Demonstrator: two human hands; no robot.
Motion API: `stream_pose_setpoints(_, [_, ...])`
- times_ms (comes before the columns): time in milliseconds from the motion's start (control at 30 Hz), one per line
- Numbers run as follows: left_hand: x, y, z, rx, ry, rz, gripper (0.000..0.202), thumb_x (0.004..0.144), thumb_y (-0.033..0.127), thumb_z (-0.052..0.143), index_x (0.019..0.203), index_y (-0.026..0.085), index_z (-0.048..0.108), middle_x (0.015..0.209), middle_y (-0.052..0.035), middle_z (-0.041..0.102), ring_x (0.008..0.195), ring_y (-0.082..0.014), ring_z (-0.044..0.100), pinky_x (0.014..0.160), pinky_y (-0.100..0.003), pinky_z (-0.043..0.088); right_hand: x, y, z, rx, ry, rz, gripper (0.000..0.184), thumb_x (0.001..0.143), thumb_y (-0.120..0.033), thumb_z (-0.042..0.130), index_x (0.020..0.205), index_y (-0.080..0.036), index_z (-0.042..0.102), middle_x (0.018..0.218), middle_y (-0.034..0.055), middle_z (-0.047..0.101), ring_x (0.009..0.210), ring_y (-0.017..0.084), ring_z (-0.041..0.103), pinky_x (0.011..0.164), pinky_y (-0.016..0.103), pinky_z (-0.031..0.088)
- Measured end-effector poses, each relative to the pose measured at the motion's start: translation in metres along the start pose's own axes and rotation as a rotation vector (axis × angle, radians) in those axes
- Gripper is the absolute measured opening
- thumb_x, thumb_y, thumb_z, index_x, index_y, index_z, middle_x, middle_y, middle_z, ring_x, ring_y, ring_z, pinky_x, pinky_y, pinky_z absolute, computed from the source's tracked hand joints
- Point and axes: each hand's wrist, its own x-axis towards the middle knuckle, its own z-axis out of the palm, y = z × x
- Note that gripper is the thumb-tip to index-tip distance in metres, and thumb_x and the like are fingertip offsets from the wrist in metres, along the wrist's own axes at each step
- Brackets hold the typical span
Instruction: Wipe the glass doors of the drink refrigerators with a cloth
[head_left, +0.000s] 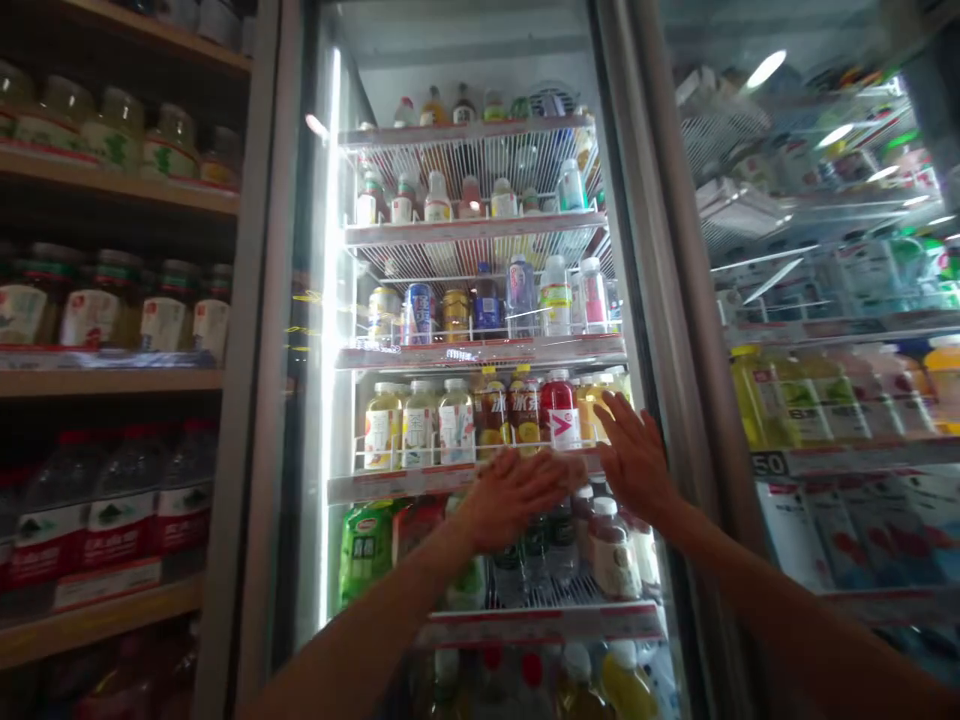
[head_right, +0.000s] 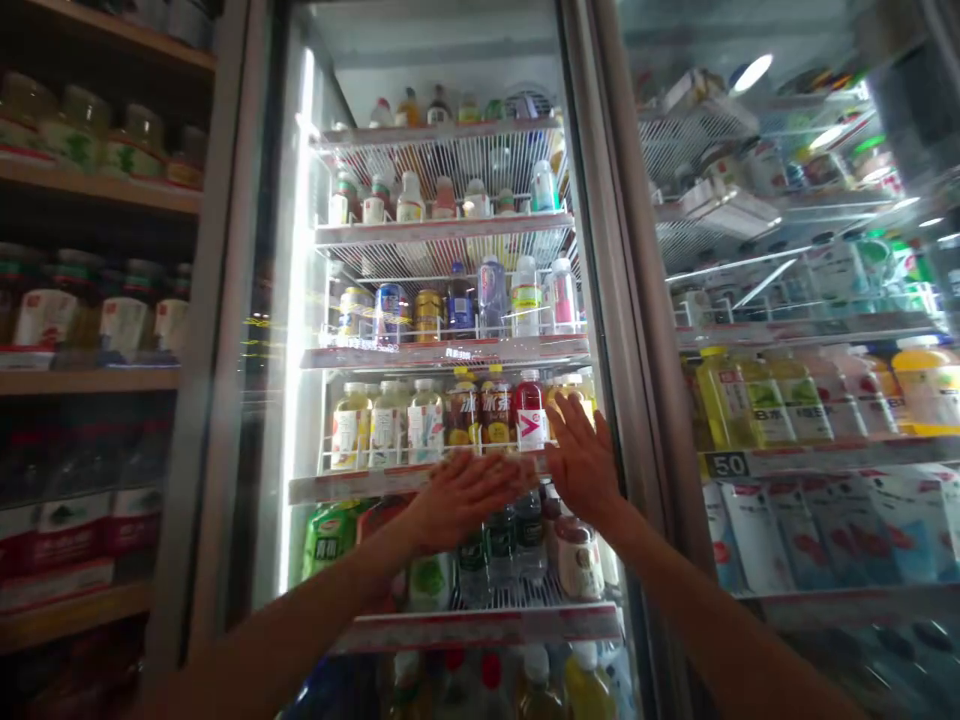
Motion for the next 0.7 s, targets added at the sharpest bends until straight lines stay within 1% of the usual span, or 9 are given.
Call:
stream_pose_setpoints(67, [0.007,-0.007,-0.002,-0.010,-0.027,0.046,0.059,0.088,0.026,0.041,0.142,0.032,0.019,0.150,0.0014,0.026,0.140,-0.0217,0.017,0.111,-0.047,0.020,-0.002,0.002,-0.002,0.008,0.003,-0.019,0.055,0.092,-0.027,0.030,0.145,-0.026,0.016,0.147,0.0071,0.034,0.138,0.021,0.025,0.109,0.047,0.024])
stream_pose_setpoints(100, [0.011,-0.017,-0.006,-0.004,0.001,-0.061,0.060,0.088,0.025,0.041,0.143,0.032,0.018,0.150,0.0014,0.026,0.140,-0.0217,0.017,0.111,-0.047,0.020,-0.003,0.004,-0.004,0.013,0.006,-0.019,0.055,0.092,-0.027,0.030,0.145,-0.026,0.016,0.147,0.0068,0.034,0.138,0.021,0.025,0.109,0.047,0.024])
stream_pose_setpoints(200, [0.025,-0.048,-0.017,0.030,0.169,-0.602,0.055,0.090,0.025,0.036,0.143,0.029,0.021,0.150,-0.0016,0.027,0.140,-0.0239,0.017,0.111,-0.049,0.020,-0.006,0.013,-0.008,0.030,0.016,0.013,0.055,0.092,-0.027,0.032,0.145,-0.028,0.017,0.147,0.0056,0.034,0.138,0.021,0.025,0.109,0.048,0.023])
stream_pose_setpoints(267, [0.034,-0.051,-0.018,0.031,0.233,-0.786,0.052,0.091,0.026,0.034,0.142,0.025,0.025,0.150,-0.0044,0.026,0.140,-0.0264,0.015,0.111,-0.051,0.021,-0.007,0.014,-0.011,0.050,0.030,0.033,0.055,0.092,-0.026,0.033,0.144,-0.029,0.019,0.146,0.0055,0.034,0.137,0.022,0.026,0.109,0.050,0.024])
stream_pose_setpoints(300, [0.037,-0.046,-0.016,0.018,0.235,-0.760,0.052,0.091,0.025,0.035,0.142,0.024,0.025,0.150,-0.0048,0.026,0.140,-0.0268,0.014,0.110,-0.051,0.022,-0.007,0.011,-0.012,0.071,0.040,0.034,0.054,0.091,-0.025,0.033,0.144,-0.028,0.021,0.146,0.0057,0.034,0.137,0.022,0.027,0.109,0.050,0.024])
stream_pose_setpoints(433, [0.050,-0.001,-0.002,-0.060,0.203,-0.434,0.055,0.089,0.022,0.037,0.142,0.025,0.024,0.149,-0.0025,0.030,0.140,-0.0219,0.015,0.110,-0.046,0.026,0.000,-0.018,-0.014,0.294,0.077,-0.054,0.054,0.090,-0.021,0.033,0.143,-0.028,0.025,0.144,0.0052,0.039,0.133,0.020,0.035,0.106,0.045,0.035])
stream_pose_setpoints(500, [0.056,0.010,0.005,-0.089,0.238,-0.469,0.053,0.090,0.024,0.036,0.142,0.020,0.025,0.148,-0.0060,0.031,0.140,-0.0205,0.016,0.111,-0.043,0.027,0.008,-0.040,-0.011,0.440,0.077,-0.085,0.055,0.090,-0.019,0.031,0.143,-0.028,0.023,0.139,0.0049,0.044,0.128,0.016,0.042,0.103,0.039,0.041])
stream_pose_setpoints(600, [0.056,0.000,0.005,-0.121,0.286,-0.599,0.054,0.089,0.022,0.034,0.141,0.013,0.024,0.148,-0.0122,0.028,0.140,-0.0207,0.015,0.112,-0.043,0.025,0.026,-0.072,0.005,0.540,0.060,-0.018,0.054,0.090,-0.022,0.030,0.144,-0.024,0.023,0.136,0.0062,0.048,0.127,0.016,0.043,0.102,0.038,0.042])
stream_pose_setpoints(700, [0.034,-0.029,-0.002,-0.100,0.267,-0.652,0.061,0.086,0.032,0.041,0.141,0.012,0.023,0.150,-0.0138,0.024,0.141,-0.0233,0.013,0.113,-0.045,0.018,0.052,-0.093,0.027,0.461,0.051,0.076,0.051,0.090,-0.026,0.029,0.141,-0.019,0.031,0.137,0.0085,0.047,0.130,0.019,0.038,0.107,0.043,0.035])
